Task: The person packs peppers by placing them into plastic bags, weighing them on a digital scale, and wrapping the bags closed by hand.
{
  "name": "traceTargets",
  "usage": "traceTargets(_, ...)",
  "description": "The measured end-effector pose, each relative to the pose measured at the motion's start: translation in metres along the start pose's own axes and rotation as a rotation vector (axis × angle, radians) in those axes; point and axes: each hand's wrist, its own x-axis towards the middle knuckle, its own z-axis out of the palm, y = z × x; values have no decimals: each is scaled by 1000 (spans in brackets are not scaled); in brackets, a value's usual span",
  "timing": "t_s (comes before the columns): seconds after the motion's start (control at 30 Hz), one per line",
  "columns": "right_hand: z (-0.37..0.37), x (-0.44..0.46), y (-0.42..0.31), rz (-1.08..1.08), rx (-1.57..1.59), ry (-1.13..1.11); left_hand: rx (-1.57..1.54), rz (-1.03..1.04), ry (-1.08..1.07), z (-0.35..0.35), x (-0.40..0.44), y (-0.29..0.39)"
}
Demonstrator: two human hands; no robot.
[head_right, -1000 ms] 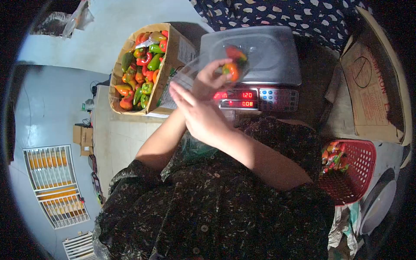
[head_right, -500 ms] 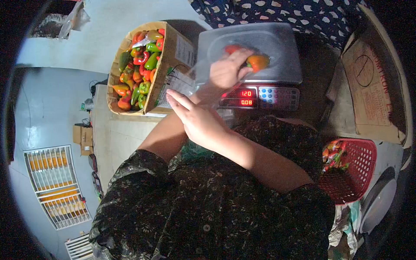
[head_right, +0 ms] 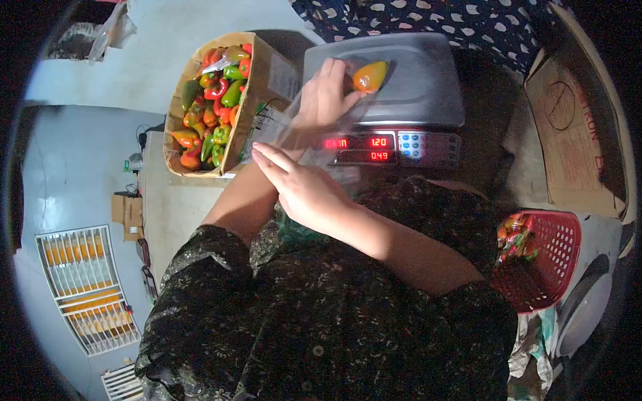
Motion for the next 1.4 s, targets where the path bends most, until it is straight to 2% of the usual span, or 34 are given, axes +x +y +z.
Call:
traceTargets(0.1,1,1,-1,-4,17,23,40,41,-25,-8,0,6)
traceTargets(0.23,2,2,3,-47,-3,73,-39,-24,-98,-4,0,11)
traceTargets(0.3,-3,1,-5,53,60,-30,-60,8,-85,4,0,5)
traceTargets(0.4,1,-1,-10,110,90,-49,-45,-178,-238,4,6,11)
traceTargets(0.5,0,-1,-11,94,68,-8,-141,-229,-300,-1,8,15)
traceTargets(0.6,-2,0,-9,90,56,18,-342,-61,-217,8,1,10)
traceTargets(0.7,-5,0,-4,58,52,79,-355,67,-301,11,-2,1)
traceTargets(0.77,-7,-1,-4,34,42,94,-440,0,-299,6,-13,-3)
traceTargets(0.8,-8,-1,-5,28,34,85,-479,-32,-297,-2,-20,-4)
traceTargets(0.83,-9,-1,-6,22,26,76,-432,-172,-411,-25,-25,4)
traceTargets(0.9,-6,-2,-4,38,-1,42,-474,-79,-387,-64,-42,11)
traceTargets(0.97,-10,-2,-10,77,-22,-31,-658,-143,-362,-108,-69,22)
traceTargets(1.0,-10,-2,-10,71,-91,-92,-357,-125,-366,-127,-81,22)
traceTargets(1.03,-5,-2,-7,38,-65,-14,-328,-293,-571,-154,-85,30)
traceTargets(1.1,-1,-2,-1,29,-27,67,-235,-484,-597,-182,-100,29)
traceTargets(1.13,-1,-2,-2,53,-14,69,-413,-511,-511,-193,-102,23)
traceTargets(1.17,-3,-1,-6,82,-55,53,-479,-567,-248,-203,-99,26)
traceTargets(1.23,-4,-7,-20,67,-114,57,-274,-456,197,-213,-96,-14)
traceTargets(1.27,-2,-10,-28,54,-142,61,-288,-515,369,-216,-97,-47)
traceTargets(1.3,5,-16,-34,-94,-105,191,-355,-478,541,-210,-100,-82)
traceTargets(1.33,11,-18,-42,-255,-1,257,-364,-446,632,-203,-107,-115)
traceTargets(1.37,18,-21,-49,-422,91,305,-283,-517,567,-191,-122,-152)
traceTargets(1.4,20,-29,-61,-531,182,254,-202,-589,497,-182,-131,-177)
